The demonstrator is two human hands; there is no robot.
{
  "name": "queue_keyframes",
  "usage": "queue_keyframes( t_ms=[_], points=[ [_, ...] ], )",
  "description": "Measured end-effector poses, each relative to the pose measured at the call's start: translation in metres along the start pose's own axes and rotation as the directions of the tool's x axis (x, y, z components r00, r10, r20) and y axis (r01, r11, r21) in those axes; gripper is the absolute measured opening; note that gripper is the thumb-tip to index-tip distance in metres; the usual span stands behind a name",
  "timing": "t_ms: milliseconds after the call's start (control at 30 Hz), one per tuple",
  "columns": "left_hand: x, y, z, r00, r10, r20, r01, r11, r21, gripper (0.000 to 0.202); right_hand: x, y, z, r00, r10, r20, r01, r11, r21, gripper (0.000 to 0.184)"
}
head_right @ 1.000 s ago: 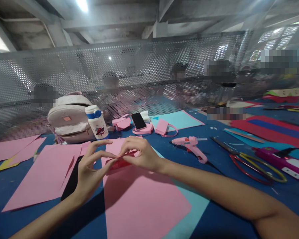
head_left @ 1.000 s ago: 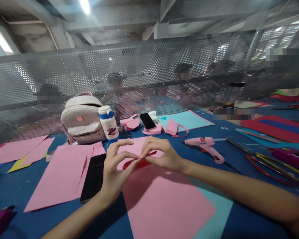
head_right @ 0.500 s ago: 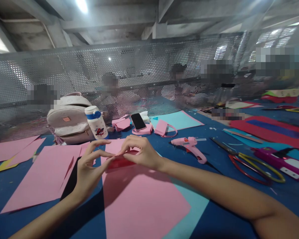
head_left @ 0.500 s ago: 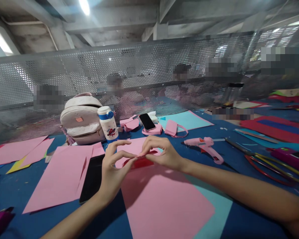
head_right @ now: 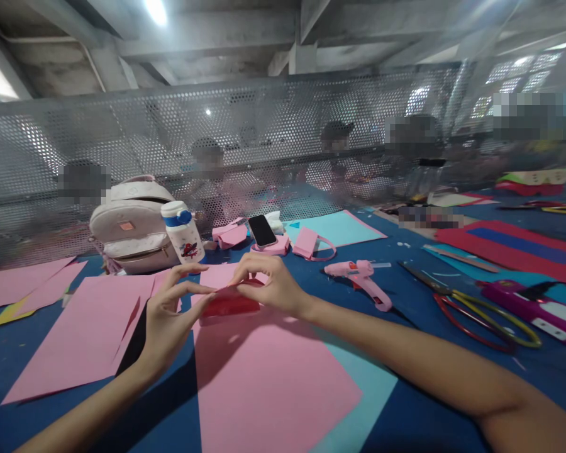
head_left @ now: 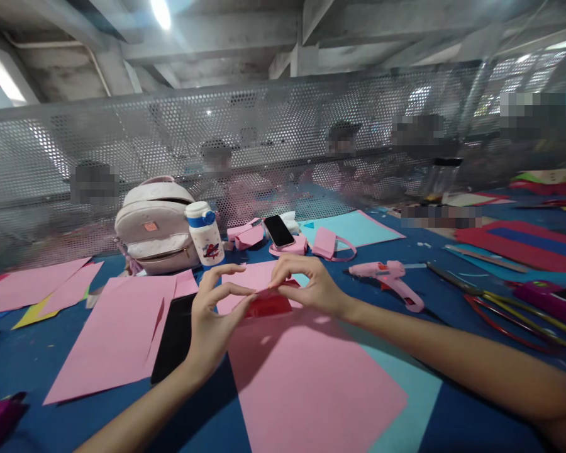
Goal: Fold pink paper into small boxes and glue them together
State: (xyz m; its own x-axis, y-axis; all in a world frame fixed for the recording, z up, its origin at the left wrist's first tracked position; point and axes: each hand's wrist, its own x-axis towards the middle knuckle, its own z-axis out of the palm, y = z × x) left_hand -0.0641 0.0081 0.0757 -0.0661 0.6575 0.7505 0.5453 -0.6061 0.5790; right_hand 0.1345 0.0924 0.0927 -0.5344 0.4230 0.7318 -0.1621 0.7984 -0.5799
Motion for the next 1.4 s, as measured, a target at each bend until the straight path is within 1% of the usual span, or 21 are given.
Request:
queue_keyframes(
  t_ms=[133,300,567,800,1133,1400],
  points=[
    [-0.001,0.002,0.000,1.000,0.013,0.000,-0.013,1.000,0.012,0.007,-0.001,0.000,0.001,1.000,-0.002,0.006,0.002,1.000,-0.005,0.016],
    [-0.002,0.007,0.001,1.000,0.019,0.005,-0.019,1.000,0.009,0.008,-0.001,-0.004,0.004,1.000,-0.006,0.018,0.006,1.000,-0.025,0.010],
    [-0.003,0.014,0.000,0.999,0.047,0.024,-0.047,0.999,-0.003,0.006,0.001,-0.011,0.006,0.998,-0.054,0.034,0.055,0.998,-0.029,0.010],
    [-0.001,0.010,-0.001,1.000,0.001,0.005,-0.001,0.999,-0.034,0.007,0.001,-0.009,0.003,1.000,-0.003,0.013,0.004,0.999,-0.034,0.010],
    [0.002,0.002,-0.002,0.999,-0.048,0.001,0.048,0.998,-0.046,0.007,0.004,-0.005,-0.002,1.000,0.021,-0.001,-0.021,1.000,-0.017,0.010],
    [0.003,-0.002,-0.002,1.000,-0.003,-0.005,0.003,1.000,0.013,0.007,0.004,-0.005,-0.003,1.000,0.010,-0.011,-0.010,0.999,-0.040,0.009]
  ],
)
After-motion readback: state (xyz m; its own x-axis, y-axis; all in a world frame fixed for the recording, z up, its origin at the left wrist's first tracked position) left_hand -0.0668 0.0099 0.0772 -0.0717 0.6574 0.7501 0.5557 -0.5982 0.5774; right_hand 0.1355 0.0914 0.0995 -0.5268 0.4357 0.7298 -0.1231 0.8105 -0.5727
